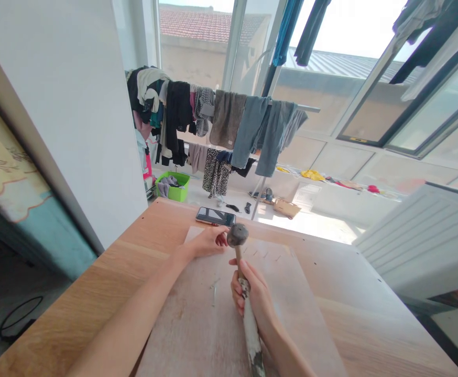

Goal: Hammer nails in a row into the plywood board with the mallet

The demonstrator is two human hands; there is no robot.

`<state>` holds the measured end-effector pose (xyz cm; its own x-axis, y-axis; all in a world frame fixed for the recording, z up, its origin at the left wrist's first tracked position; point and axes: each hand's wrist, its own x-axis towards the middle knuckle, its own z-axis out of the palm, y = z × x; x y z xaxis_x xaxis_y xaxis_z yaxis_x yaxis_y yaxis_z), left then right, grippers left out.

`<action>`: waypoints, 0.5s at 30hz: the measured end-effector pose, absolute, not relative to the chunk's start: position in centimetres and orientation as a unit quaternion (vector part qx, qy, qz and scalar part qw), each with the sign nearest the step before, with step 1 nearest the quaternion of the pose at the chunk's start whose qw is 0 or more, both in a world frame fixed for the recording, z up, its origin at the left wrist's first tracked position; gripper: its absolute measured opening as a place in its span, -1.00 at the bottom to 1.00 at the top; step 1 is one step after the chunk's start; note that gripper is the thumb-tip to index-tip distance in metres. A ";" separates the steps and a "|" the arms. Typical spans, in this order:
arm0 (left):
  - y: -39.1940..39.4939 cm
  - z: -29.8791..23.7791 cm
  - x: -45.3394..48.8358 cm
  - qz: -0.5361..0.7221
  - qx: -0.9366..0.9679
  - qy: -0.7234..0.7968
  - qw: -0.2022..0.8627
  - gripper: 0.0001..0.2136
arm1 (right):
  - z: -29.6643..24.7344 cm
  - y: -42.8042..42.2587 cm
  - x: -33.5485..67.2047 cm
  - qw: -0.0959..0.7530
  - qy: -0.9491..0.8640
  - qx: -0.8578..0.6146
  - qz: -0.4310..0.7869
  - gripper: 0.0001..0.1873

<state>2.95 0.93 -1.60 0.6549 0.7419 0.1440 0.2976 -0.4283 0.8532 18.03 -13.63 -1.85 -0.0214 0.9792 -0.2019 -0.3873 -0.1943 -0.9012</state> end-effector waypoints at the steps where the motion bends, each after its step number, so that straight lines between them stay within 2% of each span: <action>1: 1.0 -1.2 2.6 0.251 0.807 0.335 0.417 -0.73 | -1.8 -13.6 18.1 0.545 -0.334 -0.443 0.628 -0.38; 5: 1.0 1.6 0.8 0.219 0.820 0.379 0.369 -0.69 | -1.7 -13.5 18.2 0.565 -0.326 -0.448 0.611 -0.40; 10: -2.4 4.6 1.4 0.054 0.874 0.392 0.282 -0.85 | -1.4 -13.5 18.3 0.585 -0.306 -0.444 0.606 -0.39; 13: -4.5 3.5 2.9 0.026 0.902 0.373 0.214 -0.65 | -1.3 -13.5 18.3 0.591 -0.297 -0.446 0.604 -0.38; 15: -5.3 1.8 3.5 0.045 0.906 0.365 0.211 -0.62 | -1.3 -13.5 18.4 0.593 -0.293 -0.445 0.604 -0.38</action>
<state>3.48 -5.33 1.83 0.7297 0.6799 -0.0727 0.6422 -0.6450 0.4142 18.42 -13.50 -1.26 0.0988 0.9769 -0.1895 -0.4547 -0.1251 -0.8818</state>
